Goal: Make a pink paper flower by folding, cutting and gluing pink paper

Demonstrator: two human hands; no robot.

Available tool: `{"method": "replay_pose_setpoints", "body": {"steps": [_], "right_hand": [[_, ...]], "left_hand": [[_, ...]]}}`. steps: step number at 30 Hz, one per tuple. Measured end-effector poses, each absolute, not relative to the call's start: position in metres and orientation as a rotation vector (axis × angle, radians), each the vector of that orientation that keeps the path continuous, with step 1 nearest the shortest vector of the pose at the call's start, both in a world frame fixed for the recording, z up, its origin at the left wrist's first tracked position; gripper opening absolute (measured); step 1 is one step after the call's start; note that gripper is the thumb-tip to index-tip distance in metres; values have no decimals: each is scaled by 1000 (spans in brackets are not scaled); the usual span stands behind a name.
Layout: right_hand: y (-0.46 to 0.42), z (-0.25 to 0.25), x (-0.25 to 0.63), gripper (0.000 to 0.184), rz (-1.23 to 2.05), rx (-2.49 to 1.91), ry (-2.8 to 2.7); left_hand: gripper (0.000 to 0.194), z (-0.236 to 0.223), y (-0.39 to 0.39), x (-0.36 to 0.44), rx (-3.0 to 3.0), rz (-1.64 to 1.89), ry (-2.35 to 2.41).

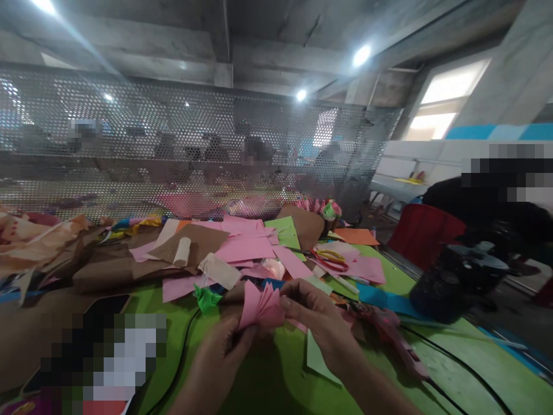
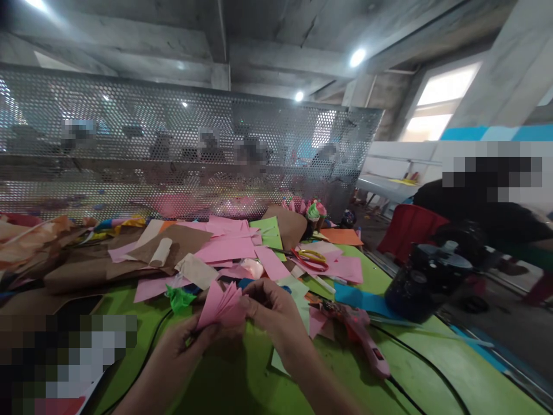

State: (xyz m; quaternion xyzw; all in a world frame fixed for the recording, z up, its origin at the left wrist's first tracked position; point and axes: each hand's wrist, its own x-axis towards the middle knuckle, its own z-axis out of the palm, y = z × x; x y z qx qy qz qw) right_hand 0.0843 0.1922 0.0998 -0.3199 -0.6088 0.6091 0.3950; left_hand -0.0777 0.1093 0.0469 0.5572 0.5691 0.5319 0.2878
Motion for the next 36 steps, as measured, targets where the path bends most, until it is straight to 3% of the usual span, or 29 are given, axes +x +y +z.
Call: {"method": "replay_pose_setpoints", "body": {"steps": [12,16,19,36], "right_hand": [[191,97,83,32,1598,-836,-1551],[192,97,84,37,1575,-846,-1654],[193,94,83,39,1582,-866,-1638],[193,98,86,31,1671,-733,-1574]], "left_hand": [[23,44,106,-76,1749,1290,1615],[53,45,105,-77,1995,1151,1635],[59,46,105,-77,2080,989,1686],[33,44,107,-79,1818,1140,1598]]}}
